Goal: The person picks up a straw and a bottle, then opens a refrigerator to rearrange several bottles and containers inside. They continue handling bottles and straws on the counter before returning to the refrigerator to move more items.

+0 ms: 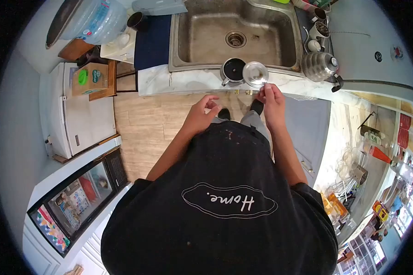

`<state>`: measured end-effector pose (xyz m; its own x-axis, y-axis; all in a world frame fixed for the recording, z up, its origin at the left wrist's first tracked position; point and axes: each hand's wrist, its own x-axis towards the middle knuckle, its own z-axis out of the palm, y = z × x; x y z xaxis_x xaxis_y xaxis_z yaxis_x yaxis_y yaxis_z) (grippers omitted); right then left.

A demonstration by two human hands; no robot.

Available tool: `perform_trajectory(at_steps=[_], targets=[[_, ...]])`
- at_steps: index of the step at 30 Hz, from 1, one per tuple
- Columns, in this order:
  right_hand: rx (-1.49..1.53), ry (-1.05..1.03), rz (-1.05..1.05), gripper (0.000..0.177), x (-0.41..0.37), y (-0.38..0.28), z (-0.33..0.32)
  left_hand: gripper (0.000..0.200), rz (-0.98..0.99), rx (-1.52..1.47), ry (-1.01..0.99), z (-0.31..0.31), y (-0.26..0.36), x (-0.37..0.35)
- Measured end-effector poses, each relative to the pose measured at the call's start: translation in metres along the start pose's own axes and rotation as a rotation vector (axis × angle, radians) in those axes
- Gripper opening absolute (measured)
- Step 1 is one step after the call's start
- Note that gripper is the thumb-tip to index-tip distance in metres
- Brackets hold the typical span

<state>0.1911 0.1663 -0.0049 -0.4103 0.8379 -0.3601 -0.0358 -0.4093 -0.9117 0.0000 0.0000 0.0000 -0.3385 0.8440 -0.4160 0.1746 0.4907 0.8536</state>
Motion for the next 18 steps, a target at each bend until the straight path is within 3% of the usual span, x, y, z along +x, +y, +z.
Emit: perform_trajectory(at_steps=[9, 18], targets=[[-0.131, -0.047, 0.132, 0.028, 0.011, -0.003, 0.038, 0.039, 0.008, -0.011, 0.005, -0.008, -0.009, -0.004], [-0.197, -0.021, 0.074, 0.034, 0.018, 0.003, 0.046, 0.042, 0.018, -0.002, 0.043, -0.016, -0.021, -0.012]])
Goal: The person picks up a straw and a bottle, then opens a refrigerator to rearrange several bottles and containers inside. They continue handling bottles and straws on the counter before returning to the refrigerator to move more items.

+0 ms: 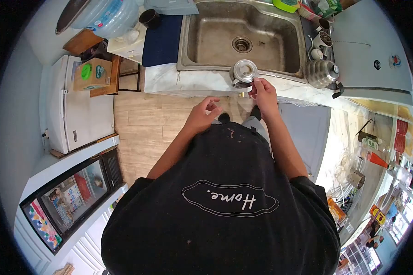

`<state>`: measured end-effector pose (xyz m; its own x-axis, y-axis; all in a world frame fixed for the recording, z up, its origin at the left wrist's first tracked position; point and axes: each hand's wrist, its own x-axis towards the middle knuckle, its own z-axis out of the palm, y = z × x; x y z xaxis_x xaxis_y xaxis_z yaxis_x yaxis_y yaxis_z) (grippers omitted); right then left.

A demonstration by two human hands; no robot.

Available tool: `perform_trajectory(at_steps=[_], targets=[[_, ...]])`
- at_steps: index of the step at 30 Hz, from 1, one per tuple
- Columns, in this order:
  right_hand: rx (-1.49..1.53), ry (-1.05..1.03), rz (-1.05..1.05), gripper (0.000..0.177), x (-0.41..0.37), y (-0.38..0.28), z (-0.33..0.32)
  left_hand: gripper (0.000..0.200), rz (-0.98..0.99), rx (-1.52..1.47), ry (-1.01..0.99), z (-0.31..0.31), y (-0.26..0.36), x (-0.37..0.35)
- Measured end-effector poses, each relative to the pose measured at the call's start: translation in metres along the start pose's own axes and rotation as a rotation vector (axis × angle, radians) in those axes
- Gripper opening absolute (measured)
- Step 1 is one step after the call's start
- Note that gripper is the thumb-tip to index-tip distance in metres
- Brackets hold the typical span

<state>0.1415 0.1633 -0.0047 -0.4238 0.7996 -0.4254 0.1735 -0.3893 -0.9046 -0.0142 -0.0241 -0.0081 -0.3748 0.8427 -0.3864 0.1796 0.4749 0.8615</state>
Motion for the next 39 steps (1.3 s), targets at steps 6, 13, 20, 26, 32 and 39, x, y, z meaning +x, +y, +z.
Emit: perform_trajectory(at_steps=[6, 13, 20, 26, 32, 39], targets=[[-0.031, -0.034, 0.042, 0.031, 0.001, 0.003, -0.008, 0.041, 0.042, 0.017, -0.001, -0.001, 0.000, 0.005], [0.022, 0.059, 0.101, 0.035, -0.026, 0.006, -0.033, 0.041, 0.026, 0.032, -0.032, 0.005, -0.003, 0.010], [0.014, 0.129, 0.135, 0.031, -0.050, 0.043, -0.073, 0.041, 0.056, 0.045, -0.130, 0.021, 0.004, 0.016], [-0.023, 0.229, 0.104, 0.032, -0.069, 0.054, -0.098, 0.042, 0.113, 0.067, -0.238, 0.053, 0.002, 0.031], [0.097, 0.350, 0.105, 0.033, -0.094, 0.047, -0.145, 0.041, 0.137, 0.143, -0.377, 0.089, 0.044, 0.042], [0.190, 0.521, 0.051, 0.034, -0.136, 0.052, -0.243, 0.041, 0.209, 0.238, -0.492, 0.183, 0.097, 0.051]])
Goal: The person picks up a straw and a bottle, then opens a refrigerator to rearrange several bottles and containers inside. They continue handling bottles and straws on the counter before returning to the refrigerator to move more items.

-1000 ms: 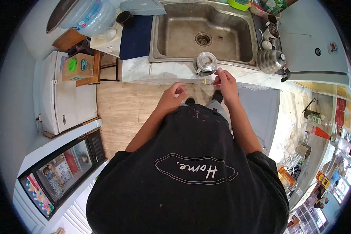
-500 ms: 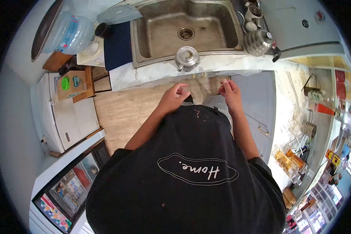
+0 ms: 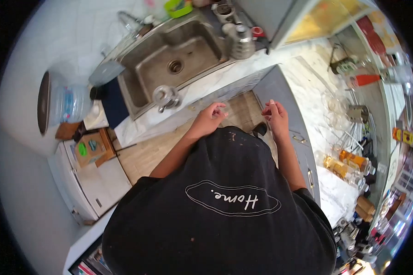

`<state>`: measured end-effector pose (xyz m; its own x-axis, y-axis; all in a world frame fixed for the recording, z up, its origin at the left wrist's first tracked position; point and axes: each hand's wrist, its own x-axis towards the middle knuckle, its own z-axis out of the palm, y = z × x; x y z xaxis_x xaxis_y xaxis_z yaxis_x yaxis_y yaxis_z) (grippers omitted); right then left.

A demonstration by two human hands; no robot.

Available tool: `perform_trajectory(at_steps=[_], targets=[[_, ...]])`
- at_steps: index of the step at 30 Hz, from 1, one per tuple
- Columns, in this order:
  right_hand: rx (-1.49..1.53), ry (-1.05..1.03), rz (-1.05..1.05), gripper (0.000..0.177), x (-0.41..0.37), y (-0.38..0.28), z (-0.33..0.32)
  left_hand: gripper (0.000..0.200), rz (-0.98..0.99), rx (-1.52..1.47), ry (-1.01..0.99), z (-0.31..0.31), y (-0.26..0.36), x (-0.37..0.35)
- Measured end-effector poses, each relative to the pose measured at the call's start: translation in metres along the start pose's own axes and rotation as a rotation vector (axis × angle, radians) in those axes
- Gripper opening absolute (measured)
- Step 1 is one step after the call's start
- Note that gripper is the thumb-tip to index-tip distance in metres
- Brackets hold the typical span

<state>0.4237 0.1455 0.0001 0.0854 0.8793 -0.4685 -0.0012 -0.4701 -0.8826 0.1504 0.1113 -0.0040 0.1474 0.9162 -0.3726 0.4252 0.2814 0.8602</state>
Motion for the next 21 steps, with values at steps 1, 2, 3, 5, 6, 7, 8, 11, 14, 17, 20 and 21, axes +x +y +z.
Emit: perform_trajectory(at_steps=[1, 2, 3, 5, 6, 7, 8, 11, 14, 17, 20, 21], targets=[[0.019, 0.031, -0.012, 0.033, 0.002, -0.003, -0.016, 0.041, -0.001, 0.008, -0.033, 0.012, 0.012, 0.009], [0.035, 0.064, -0.016, 0.033, 0.002, -0.005, -0.033, 0.040, -0.009, 0.013, -0.070, 0.025, 0.023, 0.016], [0.048, 0.096, -0.018, 0.032, 0.000, -0.004, -0.051, 0.040, -0.010, 0.026, -0.102, 0.038, 0.034, 0.024], [0.082, 0.149, 0.003, 0.032, -0.003, -0.001, -0.086, 0.040, -0.012, 0.051, -0.158, 0.064, 0.055, 0.042], [0.098, 0.172, 0.007, 0.031, -0.002, -0.003, -0.102, 0.041, 0.018, 0.052, -0.172, 0.078, 0.063, 0.052], [0.095, 0.197, 0.006, 0.031, -0.003, -0.004, -0.118, 0.041, 0.047, 0.055, -0.183, 0.092, 0.068, 0.061], [0.108, 0.216, -0.008, 0.030, -0.003, -0.003, -0.133, 0.041, 0.073, 0.056, -0.195, 0.106, 0.074, 0.069], [0.124, 0.282, -0.072, 0.028, -0.004, 0.007, -0.181, 0.041, 0.039, 0.077, -0.283, 0.145, 0.104, 0.089], [0.133, 0.396, -0.172, 0.025, -0.003, 0.019, -0.237, 0.040, 0.070, 0.101, -0.337, 0.204, 0.128, 0.113], [0.173, 0.484, -0.219, 0.021, 0.001, 0.028, -0.269, 0.041, 0.122, 0.121, -0.416, 0.236, 0.142, 0.122], [0.050, 0.704, -0.244, 0.024, -0.004, 0.017, -0.278, 0.041, 0.124, 0.151, -0.474, 0.252, 0.158, 0.128], [-0.031, 0.744, -0.244, 0.026, -0.008, 0.010, -0.282, 0.043, 0.144, 0.162, -0.479, 0.257, 0.159, 0.135]])
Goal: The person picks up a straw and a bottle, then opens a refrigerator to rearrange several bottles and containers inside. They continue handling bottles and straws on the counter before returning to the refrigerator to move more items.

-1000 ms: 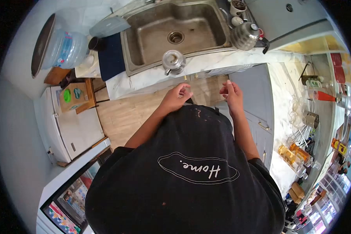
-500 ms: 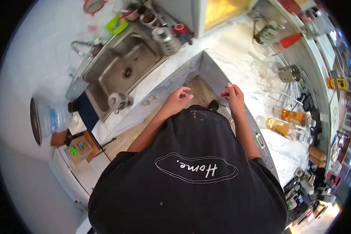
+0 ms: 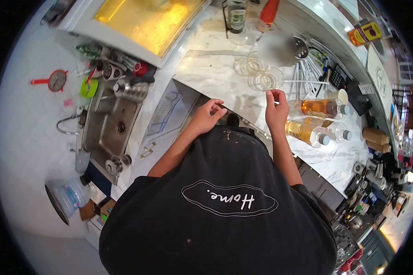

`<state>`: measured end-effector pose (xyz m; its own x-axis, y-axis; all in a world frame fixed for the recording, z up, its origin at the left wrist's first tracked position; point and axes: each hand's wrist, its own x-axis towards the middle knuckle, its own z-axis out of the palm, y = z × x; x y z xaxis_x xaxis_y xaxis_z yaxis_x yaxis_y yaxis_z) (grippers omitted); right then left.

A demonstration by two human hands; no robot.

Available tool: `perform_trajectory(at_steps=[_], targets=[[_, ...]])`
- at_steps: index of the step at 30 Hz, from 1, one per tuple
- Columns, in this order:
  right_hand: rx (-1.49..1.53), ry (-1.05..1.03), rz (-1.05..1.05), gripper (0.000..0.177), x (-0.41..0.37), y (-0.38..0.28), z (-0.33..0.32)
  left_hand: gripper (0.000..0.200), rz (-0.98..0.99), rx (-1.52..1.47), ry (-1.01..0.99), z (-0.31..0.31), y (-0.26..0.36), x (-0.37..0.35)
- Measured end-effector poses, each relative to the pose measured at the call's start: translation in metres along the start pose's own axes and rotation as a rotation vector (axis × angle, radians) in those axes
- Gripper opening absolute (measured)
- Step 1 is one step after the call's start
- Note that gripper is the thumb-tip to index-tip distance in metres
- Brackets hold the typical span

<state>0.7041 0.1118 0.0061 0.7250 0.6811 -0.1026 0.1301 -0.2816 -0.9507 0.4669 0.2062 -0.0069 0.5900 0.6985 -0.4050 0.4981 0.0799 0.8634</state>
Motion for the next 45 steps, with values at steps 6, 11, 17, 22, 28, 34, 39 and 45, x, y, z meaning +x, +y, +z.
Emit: perform_trajectory(at_steps=[6, 11, 17, 22, 28, 34, 39, 45], targets=[[-0.400, 0.183, -0.222, 0.063, 0.024, 0.022, -0.007, 0.067, 0.210, 0.291, 0.114, -0.002, 0.016, 0.078], [-0.475, 0.179, -0.263, 0.083, 0.046, 0.026, -0.004, 0.087, 0.530, 0.549, 0.158, 0.003, 0.061, 0.162], [-0.433, 0.053, -0.147, 0.089, 0.060, 0.019, 0.011, 0.092, 0.524, 0.401, -0.104, 0.009, 0.063, 0.214], [-0.471, 0.103, -0.151, 0.087, 0.047, 0.020, 0.006, 0.088, 0.541, 0.354, -0.183, 0.011, 0.063, 0.206], [-0.494, 0.157, -0.092, 0.084, 0.018, 0.023, -0.004, 0.086, 0.515, 0.285, -0.291, 0.024, 0.053, 0.178], [-0.504, 0.180, -0.088, 0.085, 0.012, 0.028, -0.003, 0.088, 0.452, 0.242, -0.296, 0.024, 0.044, 0.165], [-0.677, 0.205, -0.243, 0.074, 0.007, -0.001, -0.004, 0.088, 0.427, 0.208, -0.228, 0.003, 0.037, 0.152], [-0.474, 0.247, -0.372, 0.051, 0.038, -0.040, 0.012, 0.078, 0.294, 0.120, -0.091, -0.039, 0.024, 0.125]])
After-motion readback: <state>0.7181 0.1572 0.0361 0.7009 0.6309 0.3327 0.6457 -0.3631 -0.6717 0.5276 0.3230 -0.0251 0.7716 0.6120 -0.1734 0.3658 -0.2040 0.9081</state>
